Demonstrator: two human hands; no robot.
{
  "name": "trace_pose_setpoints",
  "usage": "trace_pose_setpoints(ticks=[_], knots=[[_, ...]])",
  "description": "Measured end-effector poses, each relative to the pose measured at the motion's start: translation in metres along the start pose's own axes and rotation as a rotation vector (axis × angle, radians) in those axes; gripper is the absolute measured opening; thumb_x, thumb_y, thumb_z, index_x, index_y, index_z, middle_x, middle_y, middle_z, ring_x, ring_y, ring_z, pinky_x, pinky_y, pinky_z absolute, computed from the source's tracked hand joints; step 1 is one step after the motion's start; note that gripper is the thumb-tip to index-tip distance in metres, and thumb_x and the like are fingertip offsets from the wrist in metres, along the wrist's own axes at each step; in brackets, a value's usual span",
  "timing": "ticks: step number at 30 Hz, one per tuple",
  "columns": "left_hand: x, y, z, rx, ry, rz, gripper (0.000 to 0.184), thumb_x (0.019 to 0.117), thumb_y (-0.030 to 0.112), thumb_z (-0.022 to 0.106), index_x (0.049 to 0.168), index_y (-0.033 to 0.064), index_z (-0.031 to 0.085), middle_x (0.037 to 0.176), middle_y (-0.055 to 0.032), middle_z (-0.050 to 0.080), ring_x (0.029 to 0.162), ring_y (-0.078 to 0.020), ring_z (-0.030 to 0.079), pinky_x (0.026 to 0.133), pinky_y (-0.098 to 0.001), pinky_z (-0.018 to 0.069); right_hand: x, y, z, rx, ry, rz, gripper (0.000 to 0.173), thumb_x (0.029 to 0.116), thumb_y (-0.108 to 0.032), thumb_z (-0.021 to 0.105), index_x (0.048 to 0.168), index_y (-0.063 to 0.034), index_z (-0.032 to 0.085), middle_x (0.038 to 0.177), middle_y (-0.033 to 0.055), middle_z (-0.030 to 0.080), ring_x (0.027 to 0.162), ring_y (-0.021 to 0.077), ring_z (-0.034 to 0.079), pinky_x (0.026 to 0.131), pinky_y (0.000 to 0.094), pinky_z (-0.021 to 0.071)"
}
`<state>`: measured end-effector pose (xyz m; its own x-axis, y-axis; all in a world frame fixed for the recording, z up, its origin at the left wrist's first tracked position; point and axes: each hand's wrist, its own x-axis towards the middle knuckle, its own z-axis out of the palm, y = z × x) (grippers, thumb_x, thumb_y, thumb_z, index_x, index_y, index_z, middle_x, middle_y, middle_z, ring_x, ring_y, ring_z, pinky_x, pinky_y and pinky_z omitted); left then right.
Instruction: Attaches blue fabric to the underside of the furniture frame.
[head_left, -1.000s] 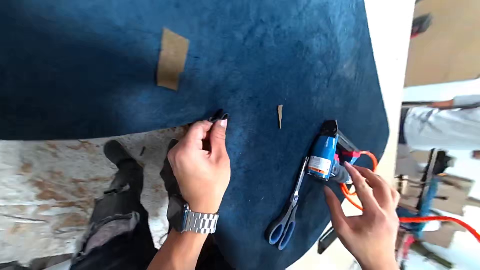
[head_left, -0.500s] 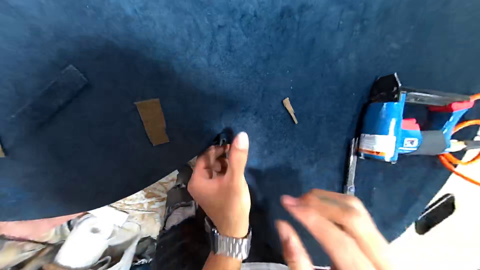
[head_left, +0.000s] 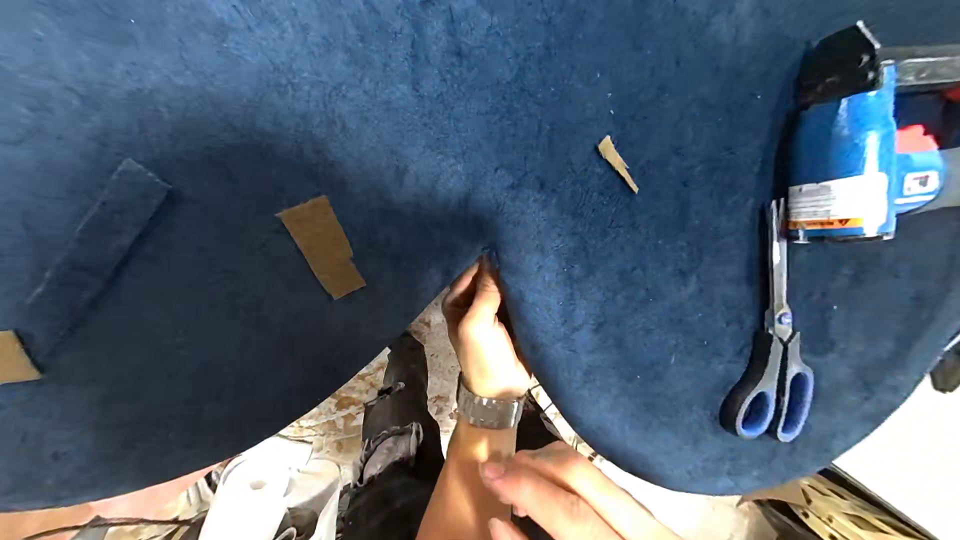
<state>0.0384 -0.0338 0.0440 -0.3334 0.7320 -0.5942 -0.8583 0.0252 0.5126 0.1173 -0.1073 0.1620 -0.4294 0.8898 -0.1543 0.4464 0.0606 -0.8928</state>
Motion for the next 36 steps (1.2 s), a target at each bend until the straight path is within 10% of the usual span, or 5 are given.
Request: trace_pose_setpoints(ticks=[9,14,26,33,36], knots=[[0.017,0.023,-0.027,0.097,-0.277,0.192,0.016,0.0972,0.008,0.069,0.112,0.0017,0.068,0.108,-0.0119,0.071,0.106,-0.0206,0.069,0.099,-0.0425,0.0564,-0.008,-0.001,0.023,0.022,0.134,0.088,0.022,0.0952,-0.009,0.070,0.115,-0.0005,0.073,0.104,0.0109,0.072,0.093,0.0133,0.071,0.080,0.0263,0.0622],[0.023,0.021,-0.011,0.190,-0.115,0.337,0.020,0.0928,0.000,0.072,0.112,0.0002,0.066,0.104,-0.0112,0.073,0.103,-0.0207,0.072,0.095,-0.0413,0.0602,-0.011,0.000,0.031,0.012,0.195,0.116,0.022,0.0963,-0.011,0.070,0.116,-0.0016,0.073,0.105,0.0095,0.071,0.092,0.0110,0.070,0.077,0.0239,0.0618],[0.049,0.038,-0.040,0.145,-0.404,-0.125,0.019,0.1033,0.013,0.058,0.095,0.0124,0.076,0.094,0.0001,0.076,0.092,-0.0079,0.072,0.091,-0.0288,0.0593,0.108,0.008,-0.021,-0.754,0.371,-0.011,0.053,0.0879,-0.037,0.075,0.132,-0.0097,0.066,0.102,0.0040,0.066,0.092,0.0172,0.060,0.073,0.0334,0.0481],[0.081,0.024,-0.092,0.358,-0.546,0.186,0.026,0.1069,0.011,0.052,0.127,-0.0003,0.064,0.121,-0.0096,0.069,0.118,-0.0178,0.064,0.106,-0.0384,0.0520,0.149,0.015,-0.022,-0.819,0.321,0.012,0.071,0.0714,-0.045,0.078,0.133,-0.0162,0.060,0.101,0.0006,0.058,0.090,0.0194,0.053,0.074,0.0406,0.0403],[0.065,0.029,-0.075,0.380,-0.400,0.333,0.018,0.0983,0.002,0.064,0.116,0.0024,0.068,0.111,-0.0060,0.073,0.111,-0.0163,0.068,0.102,-0.0384,0.0559,0.150,0.020,-0.022,-0.779,0.352,-0.022,0.075,0.0691,-0.046,0.081,0.135,-0.0154,0.060,0.104,0.0017,0.058,0.092,0.0193,0.052,0.077,0.0403,0.0401]])
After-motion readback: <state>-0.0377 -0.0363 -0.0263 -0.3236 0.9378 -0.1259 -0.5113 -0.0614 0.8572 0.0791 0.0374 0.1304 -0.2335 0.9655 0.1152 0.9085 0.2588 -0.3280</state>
